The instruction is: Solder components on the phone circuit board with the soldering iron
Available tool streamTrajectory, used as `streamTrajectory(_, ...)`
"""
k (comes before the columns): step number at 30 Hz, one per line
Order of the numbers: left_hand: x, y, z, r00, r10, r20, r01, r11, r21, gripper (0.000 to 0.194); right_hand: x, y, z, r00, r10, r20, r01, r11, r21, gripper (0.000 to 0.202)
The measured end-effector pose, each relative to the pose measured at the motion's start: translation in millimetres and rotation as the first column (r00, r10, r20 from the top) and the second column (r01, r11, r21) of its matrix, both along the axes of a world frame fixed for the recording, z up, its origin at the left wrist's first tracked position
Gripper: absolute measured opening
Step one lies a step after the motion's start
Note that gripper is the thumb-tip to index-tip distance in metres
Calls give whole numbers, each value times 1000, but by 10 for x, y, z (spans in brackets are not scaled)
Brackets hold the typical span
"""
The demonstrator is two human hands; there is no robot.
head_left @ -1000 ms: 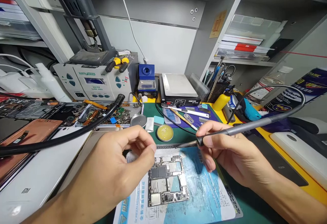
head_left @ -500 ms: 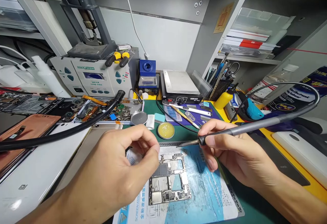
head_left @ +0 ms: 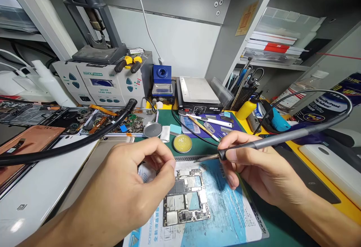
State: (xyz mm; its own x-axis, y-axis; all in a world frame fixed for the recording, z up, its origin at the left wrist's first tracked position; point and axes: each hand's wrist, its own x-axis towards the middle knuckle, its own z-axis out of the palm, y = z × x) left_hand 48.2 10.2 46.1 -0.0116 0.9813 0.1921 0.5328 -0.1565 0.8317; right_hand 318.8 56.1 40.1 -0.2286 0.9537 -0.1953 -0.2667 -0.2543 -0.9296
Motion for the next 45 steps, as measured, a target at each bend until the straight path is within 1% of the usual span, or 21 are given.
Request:
streamTrajectory(2,7,-5,7,1000,4,3,-3,1000,-10,33,-4,3,6,1000,-1,-4,1,1000,0,13)
streamTrajectory(4,-18,17,-21,1000,-6,5,6,1000,12,34,-5,2,12,1000,0,-6,0,1000,1,12)
streamTrajectory(7,-80,68,-88,997,-80,9,79,994,79,31,-2,-4,15,1000,1,-8,-1,1000,3,12)
streamTrajectory(9,-99,79,-108,994,-112,11,110,990,94,29,-1,-7,13,1000,-3,-8,3,1000,2,12)
streamTrajectory(11,-82,62,-90,997,-78,8,77,995,67,31,-2,-9,10,1000,-4,-6,4,1000,2,13)
streamTrajectory(14,-21,13,-18,1000,-8,4,7,1000,11,34,-5,-12,10,1000,-4,-2,4,1000,1,13)
streamTrajectory(18,17,-16,34,1000,19,-16,-19,999,-33,35,2,-21,14,1000,-3,-1,3,1000,0,13)
streamTrajectory(29,-28,7,-15,1000,-12,-9,12,1000,-5,35,10,1,10,1000,12,-7,-12,1000,6,12)
streamTrajectory(33,-72,39,-64,997,-77,-10,77,996,43,32,10,-9,19,1000,5,-2,-5,1000,2,12)
streamTrajectory(34,-73,40,-65,997,-78,-12,78,996,46,32,10,-12,20,1000,2,0,-2,1000,1,12)
streamTrajectory(38,-26,13,-6,1000,-4,-24,4,1000,10,35,7,-17,16,1000,-3,7,3,1000,2,13)
streamTrajectory(41,6,-7,43,1000,-10,-24,10,1000,-3,37,4,-14,11,1000,-1,12,1,1000,2,13)
streamTrajectory(45,2,-6,56,1000,-10,-15,10,1000,-12,37,9,-15,12,1000,0,13,0,1000,2,13)
